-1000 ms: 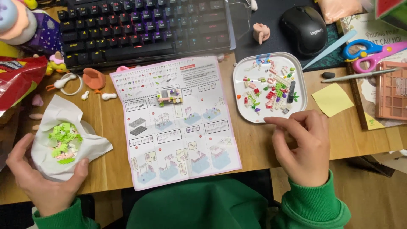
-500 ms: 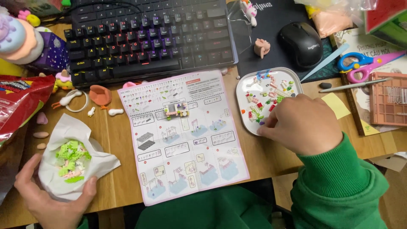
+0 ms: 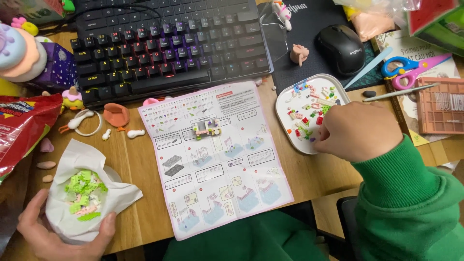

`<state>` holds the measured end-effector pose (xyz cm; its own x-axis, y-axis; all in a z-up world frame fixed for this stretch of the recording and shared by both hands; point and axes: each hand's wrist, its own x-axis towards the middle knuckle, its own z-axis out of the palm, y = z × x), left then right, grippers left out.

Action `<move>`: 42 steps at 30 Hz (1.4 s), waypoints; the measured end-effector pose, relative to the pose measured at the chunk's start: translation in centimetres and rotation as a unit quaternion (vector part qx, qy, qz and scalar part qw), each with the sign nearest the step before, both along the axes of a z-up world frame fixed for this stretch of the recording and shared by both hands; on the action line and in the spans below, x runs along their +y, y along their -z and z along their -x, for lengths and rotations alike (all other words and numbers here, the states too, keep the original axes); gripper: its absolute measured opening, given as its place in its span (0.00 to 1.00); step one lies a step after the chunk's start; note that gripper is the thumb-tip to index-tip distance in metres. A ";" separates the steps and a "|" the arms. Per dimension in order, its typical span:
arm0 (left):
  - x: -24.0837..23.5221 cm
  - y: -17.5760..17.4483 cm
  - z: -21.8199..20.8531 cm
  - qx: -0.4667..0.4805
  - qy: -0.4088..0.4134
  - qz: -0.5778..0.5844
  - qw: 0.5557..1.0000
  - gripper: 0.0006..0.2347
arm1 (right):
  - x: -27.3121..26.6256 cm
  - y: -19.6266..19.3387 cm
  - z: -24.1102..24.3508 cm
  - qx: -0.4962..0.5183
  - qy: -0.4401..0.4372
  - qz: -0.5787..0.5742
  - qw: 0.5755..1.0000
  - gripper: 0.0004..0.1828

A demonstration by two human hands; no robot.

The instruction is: The person assembles a small Lego model by following an instruction manual. They pick up small plastic bricks from a white tray and a paper bag, connect them by hand, and occasionally use tweezers to handle the pieces. The person also flips through the instruction booklet to check the assembly steps.

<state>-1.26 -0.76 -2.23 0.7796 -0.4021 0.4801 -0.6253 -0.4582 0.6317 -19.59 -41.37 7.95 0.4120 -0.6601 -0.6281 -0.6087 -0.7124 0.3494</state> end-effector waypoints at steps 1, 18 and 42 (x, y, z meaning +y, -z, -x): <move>0.0 0.1 -0.1 0.014 0.002 0.015 1.000 0.40 | -0.1 0.2 -0.1 0.005 -0.009 0.009 1.000 0.17; -0.8 -1.0 0.5 0.047 0.003 0.040 0.998 0.38 | -0.7 -0.3 1.5 -0.109 0.098 -0.006 0.989 0.18; -0.6 -2.6 0.1 0.000 -0.001 -0.030 1.000 0.35 | 6.6 1.6 0.0 -0.483 -0.045 -0.117 0.867 0.09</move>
<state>-1.32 -1.39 0.33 0.7801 -0.4287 0.4557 -0.6248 -0.4966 0.6025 -19.56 -34.77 6.40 0.8630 -0.4997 -0.0745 -0.4759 -0.7546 -0.4518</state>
